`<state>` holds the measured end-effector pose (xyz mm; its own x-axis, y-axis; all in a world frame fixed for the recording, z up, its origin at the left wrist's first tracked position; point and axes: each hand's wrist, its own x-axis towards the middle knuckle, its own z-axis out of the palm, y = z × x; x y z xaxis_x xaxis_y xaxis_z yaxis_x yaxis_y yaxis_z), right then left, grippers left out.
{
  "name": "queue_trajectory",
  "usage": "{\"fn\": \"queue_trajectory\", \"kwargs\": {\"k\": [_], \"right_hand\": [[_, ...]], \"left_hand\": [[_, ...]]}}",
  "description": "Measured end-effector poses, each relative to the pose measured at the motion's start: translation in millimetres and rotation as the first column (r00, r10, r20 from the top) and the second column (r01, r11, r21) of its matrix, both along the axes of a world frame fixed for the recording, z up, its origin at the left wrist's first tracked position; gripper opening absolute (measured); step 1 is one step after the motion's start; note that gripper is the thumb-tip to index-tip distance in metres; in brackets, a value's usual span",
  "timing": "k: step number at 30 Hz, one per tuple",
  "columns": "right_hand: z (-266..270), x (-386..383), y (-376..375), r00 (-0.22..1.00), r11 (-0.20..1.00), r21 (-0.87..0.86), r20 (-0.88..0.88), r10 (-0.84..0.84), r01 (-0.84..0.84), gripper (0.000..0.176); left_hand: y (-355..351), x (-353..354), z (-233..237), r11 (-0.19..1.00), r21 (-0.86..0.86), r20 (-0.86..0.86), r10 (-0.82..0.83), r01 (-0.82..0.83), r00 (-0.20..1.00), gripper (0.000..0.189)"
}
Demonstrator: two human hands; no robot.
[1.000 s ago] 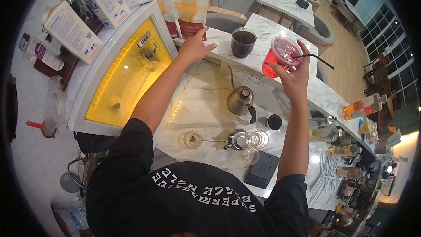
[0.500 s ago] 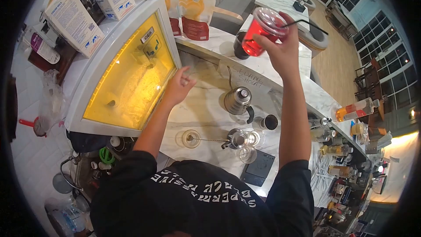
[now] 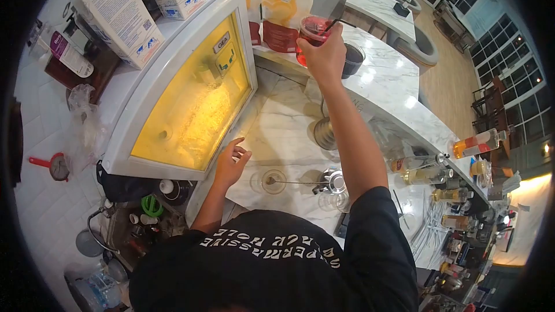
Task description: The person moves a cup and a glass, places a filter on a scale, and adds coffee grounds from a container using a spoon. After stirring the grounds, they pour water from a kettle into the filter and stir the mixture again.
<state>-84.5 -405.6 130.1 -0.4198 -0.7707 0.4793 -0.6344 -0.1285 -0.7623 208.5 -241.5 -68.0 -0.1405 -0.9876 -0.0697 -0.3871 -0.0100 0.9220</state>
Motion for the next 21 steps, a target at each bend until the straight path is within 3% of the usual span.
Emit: {"fn": "queue_trajectory", "kwargs": {"k": [4, 7, 17, 21], "right_hand": [[-25, 8, -10, 0.996, 0.997, 0.005, -0.056, -0.071, 0.072, 0.081], [-38, 12, -18, 0.977, 0.981, -0.094, -0.115, -0.18, 0.17, 0.068], [-48, 11, -27, 0.967, 0.973, -0.024, -0.109, -0.23, 0.229, 0.085], [-52, 14, -33, 0.96, 0.965, -0.026, -0.1, -0.261, 0.26, 0.085]], "left_hand": [[4, 7, 2, 0.998, -0.033, 0.022, -0.051, 0.052, 0.998, 0.058], [8, 12, -2, 0.998, -0.034, 0.029, -0.057, 0.058, 0.998, 0.058], [10, 8, -7, 0.993, -0.067, 0.093, -0.094, 0.1, 0.991, 0.056], [10, 6, -7, 0.989, -0.092, 0.114, -0.105, 0.115, 0.988, 0.056]]}}
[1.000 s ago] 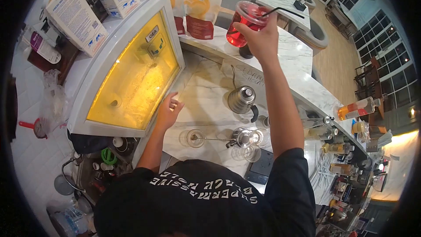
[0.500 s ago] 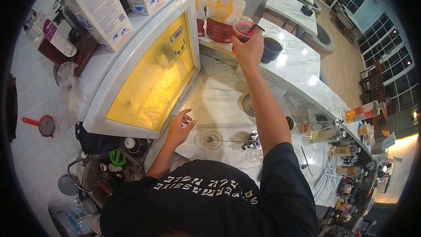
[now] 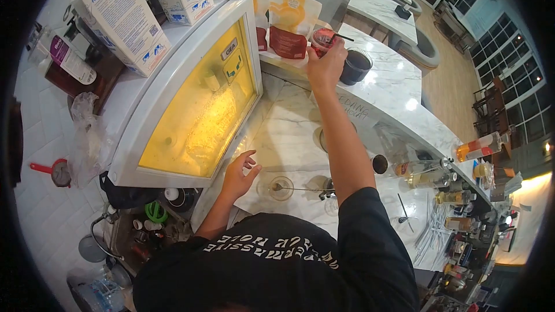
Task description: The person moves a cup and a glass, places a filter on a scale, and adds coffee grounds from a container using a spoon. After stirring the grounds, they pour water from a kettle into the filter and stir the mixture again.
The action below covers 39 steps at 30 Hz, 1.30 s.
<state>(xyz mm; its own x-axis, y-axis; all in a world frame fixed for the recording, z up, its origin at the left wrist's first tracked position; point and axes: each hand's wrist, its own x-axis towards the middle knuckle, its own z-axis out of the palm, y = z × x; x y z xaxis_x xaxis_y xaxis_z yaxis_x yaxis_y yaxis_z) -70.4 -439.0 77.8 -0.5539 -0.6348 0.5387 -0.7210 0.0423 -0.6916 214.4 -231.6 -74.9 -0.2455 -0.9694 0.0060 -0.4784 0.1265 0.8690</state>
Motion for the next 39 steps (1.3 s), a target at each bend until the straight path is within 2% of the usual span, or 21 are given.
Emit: {"fn": "queue_trajectory", "kwargs": {"k": [5, 8, 11, 20, 23, 26, 27, 29, 33, 36, 39], "right_hand": [[-9, -2, -13, 0.999, 0.998, -0.064, -0.049, -0.013, 0.009, 0.08], [-3, -1, -11, 1.0, 1.0, -0.016, 0.014, -0.004, 0.005, 0.081], [-8, -2, -8, 0.999, 0.998, -0.053, -0.034, 0.016, -0.018, 0.084], [18, 26, 62, 0.996, 0.981, -0.18, 0.024, 0.082, -0.076, 0.099], [62, 45, 107, 0.984, 0.965, -0.238, 0.109, 0.144, -0.114, 0.091], [106, 32, 102, 0.963, 0.935, -0.29, -0.234, 0.136, -0.202, 0.074], [121, 26, 86, 0.954, 0.897, -0.356, -0.24, 0.181, -0.26, 0.056], [149, 11, 41, 0.9, 0.913, -0.277, -0.399, 0.174, -0.299, 0.052], [165, -9, -55, 0.847, 0.909, 0.189, -0.333, 0.415, -0.371, 0.054], [150, -13, -98, 0.779, 0.872, 0.364, -0.42, 0.466, -0.326, 0.053], [148, 1, -102, 0.796, 0.83, 0.485, -0.368, 0.481, -0.277, 0.052]], "left_hand": [[0, -3, 3, 1.0, 0.008, 0.002, -0.006, 0.006, 1.0, 0.056], [2, -3, -1, 1.0, -0.006, -0.011, -0.017, 0.017, 1.0, 0.055], [3, -4, 3, 1.0, -0.002, 0.004, -0.021, 0.021, 1.0, 0.055], [1, -8, -1, 0.998, 0.014, -0.003, -0.06, 0.06, 0.998, 0.056], [2, -10, 1, 0.998, 0.026, -0.021, -0.063, 0.063, 0.998, 0.057], [2, -12, 4, 0.997, 0.047, -0.004, -0.067, 0.067, 0.998, 0.056], [4, -11, 4, 0.996, 0.041, -0.003, -0.077, 0.077, 0.997, 0.056], [2, -13, 4, 0.995, 0.014, -0.003, -0.098, 0.098, 0.995, 0.057], [2, -15, 11, 0.998, -0.005, -0.036, -0.07, 0.07, 0.997, 0.057], [3, -8, 10, 0.999, -0.014, -0.049, -0.036, 0.035, 0.998, 0.057], [6, 1, 5, 1.0, -0.012, -0.042, -0.01, 0.01, 0.999, 0.056]]}}
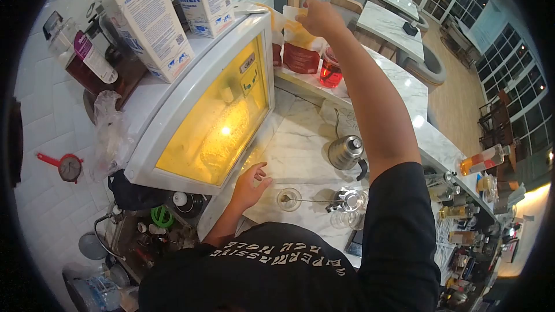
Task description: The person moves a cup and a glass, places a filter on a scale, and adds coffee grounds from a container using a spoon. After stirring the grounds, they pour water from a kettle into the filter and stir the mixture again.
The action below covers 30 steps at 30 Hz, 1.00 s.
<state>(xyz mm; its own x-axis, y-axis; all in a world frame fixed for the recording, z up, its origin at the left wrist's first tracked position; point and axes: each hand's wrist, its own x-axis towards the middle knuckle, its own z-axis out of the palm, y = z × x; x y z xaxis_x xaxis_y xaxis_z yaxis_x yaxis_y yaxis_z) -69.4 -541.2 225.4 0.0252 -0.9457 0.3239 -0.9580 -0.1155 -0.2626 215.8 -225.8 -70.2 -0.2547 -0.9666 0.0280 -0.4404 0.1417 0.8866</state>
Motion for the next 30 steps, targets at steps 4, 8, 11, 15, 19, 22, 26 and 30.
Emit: {"fn": "queue_trajectory", "kwargs": {"k": [4, 8, 11, 15, 19, 22, 26, 30], "right_hand": [[-6, 9, -7, 1.0, 0.999, -0.038, 0.019, -0.023, 0.024, 0.037], [-9, 12, -13, 0.996, 0.997, -0.074, 0.09, -0.015, 0.022, 0.028], [-4, 16, -11, 0.994, 0.997, -0.064, 0.102, -0.025, 0.032, 0.028], [-1, 12, -13, 0.996, 0.999, -0.032, 0.085, 0.01, -0.008, 0.03], [0, 6, -19, 0.999, 1.0, -0.001, 0.051, 0.01, -0.01, 0.033], [-1, 3, -21, 0.997, 0.998, 0.017, 0.051, 0.055, -0.056, 0.035], [-2, 3, -18, 0.994, 0.995, 0.009, 0.051, 0.1, -0.101, 0.038], [-3, 1, -25, 0.995, 0.995, 0.024, 0.043, 0.095, -0.096, 0.039]], "left_hand": [[2, 7, 1, 1.0, 0.019, 0.012, 0.004, -0.005, 1.0, 0.057], [4, 3, 0, 1.0, 0.022, -0.01, -0.004, 0.005, 1.0, 0.057], [6, -2, 0, 0.999, 0.041, -0.021, -0.008, 0.009, 1.0, 0.057], [7, -4, 0, 0.998, 0.054, -0.004, -0.023, 0.023, 1.0, 0.056], [8, -2, 0, 0.997, 0.072, -0.003, -0.017, 0.018, 1.0, 0.056], [9, 0, 0, 0.997, 0.078, -0.004, -0.01, 0.011, 1.0, 0.055], [11, 1, -2, 0.996, 0.085, 0.001, -0.002, 0.002, 1.0, 0.055], [11, 2, -5, 0.995, 0.097, -0.012, 0.005, -0.004, 1.0, 0.055]]}}
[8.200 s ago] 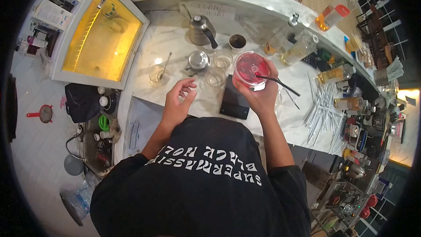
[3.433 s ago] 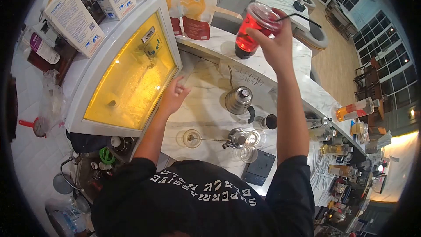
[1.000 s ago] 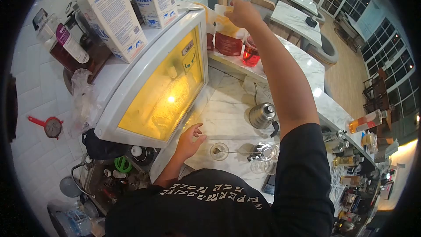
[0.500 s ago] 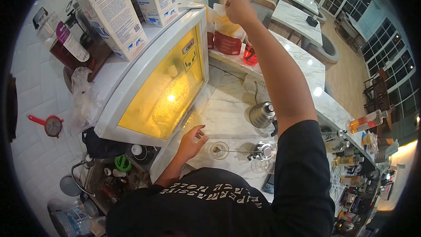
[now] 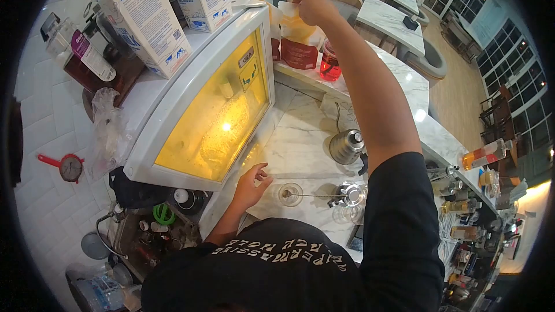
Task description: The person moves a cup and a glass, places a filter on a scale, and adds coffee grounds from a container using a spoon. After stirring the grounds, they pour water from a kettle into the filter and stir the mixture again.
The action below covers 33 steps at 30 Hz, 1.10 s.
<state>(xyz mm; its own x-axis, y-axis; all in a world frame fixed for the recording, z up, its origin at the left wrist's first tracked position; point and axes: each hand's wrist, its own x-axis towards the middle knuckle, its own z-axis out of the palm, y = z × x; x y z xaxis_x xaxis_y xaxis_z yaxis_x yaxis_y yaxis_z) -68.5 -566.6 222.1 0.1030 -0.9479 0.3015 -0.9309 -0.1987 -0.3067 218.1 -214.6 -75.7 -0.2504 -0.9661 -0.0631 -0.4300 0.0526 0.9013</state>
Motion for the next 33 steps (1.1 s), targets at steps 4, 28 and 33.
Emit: {"fn": "queue_trajectory", "kwargs": {"k": [4, 28, 33], "right_hand": [[1, -8, -2, 0.998, 0.998, 0.008, -0.001, 0.066, -0.066, 0.04], [42, -134, 235, 0.994, 0.945, -0.326, 0.112, 0.018, 0.02, 0.055], [9, -205, 347, 0.923, 0.95, -0.298, 0.383, 0.026, 0.097, 0.059]], "left_hand": [[-1, 2, -1, 1.0, -0.006, 0.015, -0.006, 0.006, 1.0, 0.056], [44, 5, 26, 0.997, -0.072, 0.012, -0.025, 0.026, 1.0, 0.054], [62, -7, 28, 0.995, -0.087, 0.004, -0.056, 0.056, 0.998, 0.053]]}}
